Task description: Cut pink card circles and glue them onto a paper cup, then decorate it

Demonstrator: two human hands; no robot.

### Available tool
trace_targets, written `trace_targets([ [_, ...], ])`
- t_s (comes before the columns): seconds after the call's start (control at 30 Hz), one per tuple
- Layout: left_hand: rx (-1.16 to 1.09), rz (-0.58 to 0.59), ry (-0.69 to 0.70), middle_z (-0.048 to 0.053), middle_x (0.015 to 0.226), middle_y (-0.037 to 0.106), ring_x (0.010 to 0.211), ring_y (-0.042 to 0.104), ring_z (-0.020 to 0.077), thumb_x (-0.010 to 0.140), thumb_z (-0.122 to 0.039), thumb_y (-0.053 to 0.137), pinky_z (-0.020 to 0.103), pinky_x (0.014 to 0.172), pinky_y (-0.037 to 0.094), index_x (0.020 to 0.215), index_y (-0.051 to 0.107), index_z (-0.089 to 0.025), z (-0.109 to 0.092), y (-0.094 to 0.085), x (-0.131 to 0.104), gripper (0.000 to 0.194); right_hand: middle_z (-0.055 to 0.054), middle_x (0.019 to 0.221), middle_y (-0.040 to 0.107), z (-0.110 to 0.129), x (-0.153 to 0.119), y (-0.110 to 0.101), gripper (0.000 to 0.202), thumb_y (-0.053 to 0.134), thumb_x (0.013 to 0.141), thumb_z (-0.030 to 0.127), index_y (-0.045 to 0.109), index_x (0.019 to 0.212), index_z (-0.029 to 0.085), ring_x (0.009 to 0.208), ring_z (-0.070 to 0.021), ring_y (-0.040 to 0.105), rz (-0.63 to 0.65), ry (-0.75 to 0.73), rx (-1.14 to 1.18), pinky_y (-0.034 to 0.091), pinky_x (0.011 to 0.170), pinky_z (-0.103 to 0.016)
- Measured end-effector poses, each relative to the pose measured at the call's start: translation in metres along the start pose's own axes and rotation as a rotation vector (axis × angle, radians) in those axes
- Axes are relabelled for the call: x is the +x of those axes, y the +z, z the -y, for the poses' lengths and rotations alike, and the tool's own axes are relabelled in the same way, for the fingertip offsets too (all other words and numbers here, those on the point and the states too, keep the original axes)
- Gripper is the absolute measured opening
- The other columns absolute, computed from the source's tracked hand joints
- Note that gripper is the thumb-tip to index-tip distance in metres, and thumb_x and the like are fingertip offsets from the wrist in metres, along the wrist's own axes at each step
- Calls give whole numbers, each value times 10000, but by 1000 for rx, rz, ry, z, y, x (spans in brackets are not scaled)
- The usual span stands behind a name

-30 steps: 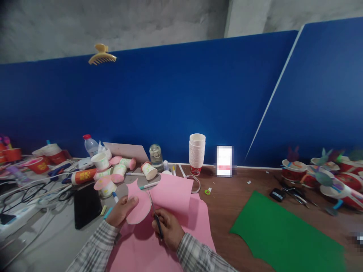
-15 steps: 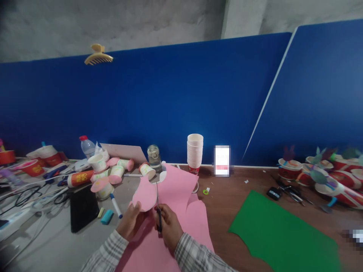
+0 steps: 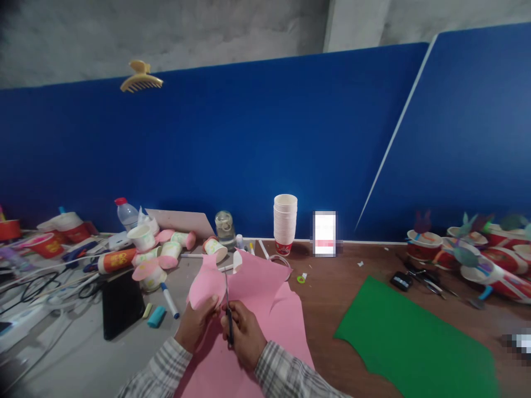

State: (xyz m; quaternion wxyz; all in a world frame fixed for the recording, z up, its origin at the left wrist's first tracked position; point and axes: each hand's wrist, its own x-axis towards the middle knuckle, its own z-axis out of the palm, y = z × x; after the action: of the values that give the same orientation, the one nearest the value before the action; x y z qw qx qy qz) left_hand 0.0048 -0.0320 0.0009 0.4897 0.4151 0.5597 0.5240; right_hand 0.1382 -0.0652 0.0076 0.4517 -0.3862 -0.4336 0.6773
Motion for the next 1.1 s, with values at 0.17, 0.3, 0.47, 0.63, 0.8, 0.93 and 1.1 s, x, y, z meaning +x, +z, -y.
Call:
trace_targets([
  [0.17,30,2,60,-52,388,474,401,435,138,493,-450,636,285,431,394,402,496,-225,-5,1,-3,280,98,445,521,-1,0,-1,396,671,630,513,561,857,208,384,-74,415,-11,-27,9,368,361,-171],
  [0.3,56,-2,80,-37,389,488,417,451,157,499,-445,616,299,444,406,400,507,-230,-8,2,-6,260,88,463,527,3,-1,0,399,670,629,530,581,839,203,401,-80,427,-21,-42,-13,367,377,-180],
  [0.47,113,-12,91,-30,390,488,428,466,174,505,-448,610,315,467,423,387,500,-238,-9,1,-6,265,72,496,546,4,-2,0,450,684,600,566,590,849,203,445,-88,437,-10,-54,-4,375,410,-185],
  [0.63,147,-29,96,-30,417,495,454,475,188,524,-441,613,324,478,432,426,508,-244,3,-3,-2,244,75,505,529,2,-1,-1,438,688,608,559,598,841,199,457,-86,445,21,-84,-4,374,432,-183],
  [0.8,225,-23,122,-50,420,451,447,448,176,554,-437,612,318,479,417,419,470,-251,14,-8,2,270,91,466,504,3,-1,-1,384,674,626,528,599,806,198,416,-87,443,-19,-77,-60,364,406,-185],
  [0.93,264,9,126,-50,401,441,436,446,171,570,-443,588,316,491,416,376,448,-247,8,-8,0,309,104,442,490,1,0,-1,311,668,634,476,590,778,211,386,-81,425,-40,-61,-71,348,374,-177],
  [1.1,280,33,123,-52,370,426,419,429,159,567,-447,567,310,485,405,352,436,-243,-7,-5,-5,324,119,437,465,-5,2,-3,268,644,644,430,573,798,222,380,-77,405,-43,-55,-47,341,340,-166],
])
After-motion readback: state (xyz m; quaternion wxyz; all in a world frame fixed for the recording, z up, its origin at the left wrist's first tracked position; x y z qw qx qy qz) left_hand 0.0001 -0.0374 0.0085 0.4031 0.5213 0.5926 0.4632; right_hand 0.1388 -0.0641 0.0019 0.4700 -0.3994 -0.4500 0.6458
